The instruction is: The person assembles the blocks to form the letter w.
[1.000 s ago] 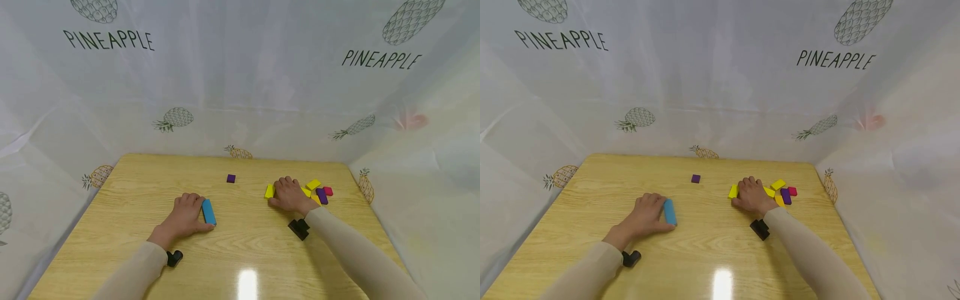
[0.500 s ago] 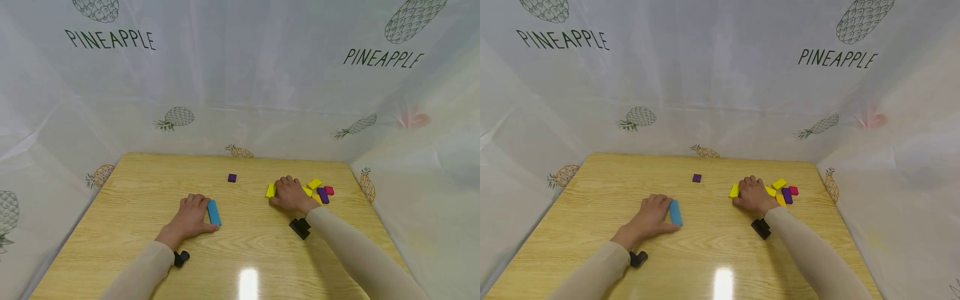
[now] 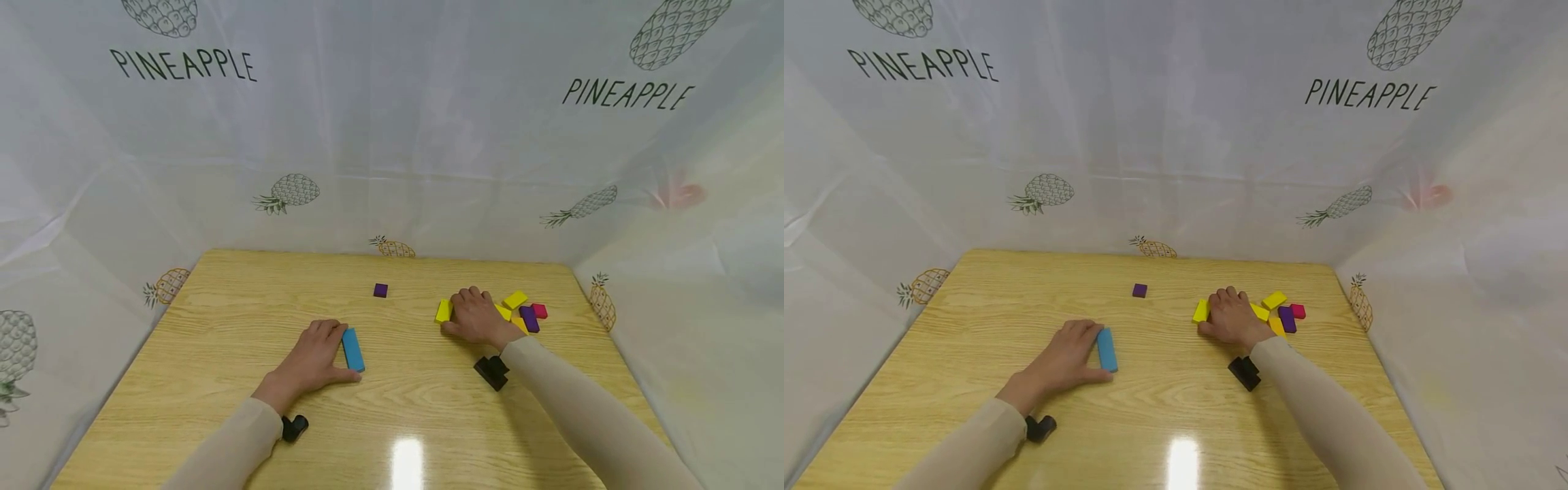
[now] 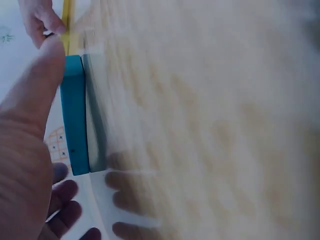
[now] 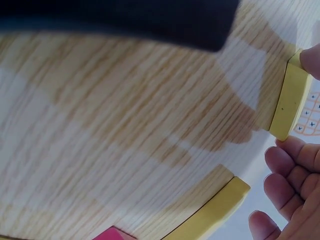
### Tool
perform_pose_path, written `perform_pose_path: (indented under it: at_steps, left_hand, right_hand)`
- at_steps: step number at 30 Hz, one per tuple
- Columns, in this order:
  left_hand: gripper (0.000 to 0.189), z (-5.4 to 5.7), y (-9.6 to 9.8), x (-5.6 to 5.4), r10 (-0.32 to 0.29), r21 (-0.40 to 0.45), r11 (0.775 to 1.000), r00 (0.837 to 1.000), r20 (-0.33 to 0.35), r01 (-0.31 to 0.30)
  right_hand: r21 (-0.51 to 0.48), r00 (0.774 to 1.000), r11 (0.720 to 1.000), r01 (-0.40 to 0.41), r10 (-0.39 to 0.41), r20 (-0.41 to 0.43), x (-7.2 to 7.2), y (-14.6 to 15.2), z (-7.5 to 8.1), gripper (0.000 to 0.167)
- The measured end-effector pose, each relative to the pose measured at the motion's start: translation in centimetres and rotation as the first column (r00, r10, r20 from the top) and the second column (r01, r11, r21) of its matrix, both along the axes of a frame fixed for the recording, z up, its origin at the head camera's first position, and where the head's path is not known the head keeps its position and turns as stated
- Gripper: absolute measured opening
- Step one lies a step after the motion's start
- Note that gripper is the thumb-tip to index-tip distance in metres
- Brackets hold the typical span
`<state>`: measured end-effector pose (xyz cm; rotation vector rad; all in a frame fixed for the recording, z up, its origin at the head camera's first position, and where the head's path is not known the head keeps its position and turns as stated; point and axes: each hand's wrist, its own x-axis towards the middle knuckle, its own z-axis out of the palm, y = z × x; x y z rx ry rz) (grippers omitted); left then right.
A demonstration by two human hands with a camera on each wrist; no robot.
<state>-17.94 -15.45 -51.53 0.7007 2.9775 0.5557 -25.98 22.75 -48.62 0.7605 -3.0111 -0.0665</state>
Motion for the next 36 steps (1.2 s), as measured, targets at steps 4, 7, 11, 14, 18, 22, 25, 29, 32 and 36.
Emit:
perform_pose_path:
  at_steps: [4, 7, 11, 14, 18, 22, 25, 29, 32, 36]
  left_hand:
    - [0.084, 0.1, -0.6, 0.5, -0.039, 0.055, 0.998, 0.998, -0.050, 0.042]
    - [0.064, 0.3, -1.0, 1.0, -0.086, 0.080, 0.992, 0.992, -0.088, 0.093]
    - [0.050, 0.4, -1.5, 1.4, -0.157, 0.063, 0.985, 0.983, -0.098, 0.163]
    - [0.048, 0.5, -1.7, 1.6, -0.192, 0.058, 0.979, 0.979, -0.067, 0.196]
    - [0.051, 0.4, -1.9, 1.7, -0.211, 0.058, 0.976, 0.977, -0.020, 0.212]
    - [0.055, 0.4, -2.1, 1.7, -0.222, 0.050, 0.974, 0.975, 0.006, 0.221]
    - [0.059, 0.6, -2.1, 1.6, -0.228, 0.048, 0.973, 0.973, 0.016, 0.227]
    - [0.061, 0.8, -2.0, 1.4, -0.230, 0.036, 0.973, 0.973, 0.014, 0.229]
    - [0.061, 0.7, -2.0, 1.4, -0.221, 0.023, 0.975, 0.975, 0.018, 0.220]
    - [0.062, 0.6, -2.1, 1.4, -0.211, 0.010, 0.978, 0.977, 0.032, 0.210]
  right_hand:
    - [-0.002, 1.000, 1.000, -0.002, 0.002, 0.006, 0.0, 0.1, 0.0, 0.048]
    - [0.005, 1.000, 1.000, 0.004, -0.004, 0.015, 0.0, 0.1, -0.2, 0.050]
    - [0.005, 1.000, 1.000, 0.012, -0.012, 0.026, 0.0, 0.1, -0.2, 0.051]
    - [0.002, 1.000, 1.000, 0.011, -0.011, 0.028, -0.1, 0.1, -0.3, 0.051]
    - [-0.005, 1.000, 1.000, 0.006, -0.005, 0.030, -0.1, 0.1, -0.3, 0.053]
    - [-0.006, 0.999, 1.000, 0.006, -0.006, 0.038, -0.1, 0.2, -0.2, 0.054]
    - [-0.002, 0.999, 1.000, 0.003, -0.003, 0.034, 0.0, 0.2, 0.0, 0.054]
    - [-0.008, 1.000, 1.000, -0.001, 0.001, 0.015, -0.2, 0.1, 0.2, 0.055]
    - [-0.023, 1.000, 1.000, -0.003, 0.003, -0.004, -0.4, -0.1, 0.3, 0.056]
    - [-0.067, 1.000, 0.998, -0.023, 0.022, -0.019, -0.5, -1.0, 1.0, 0.058]
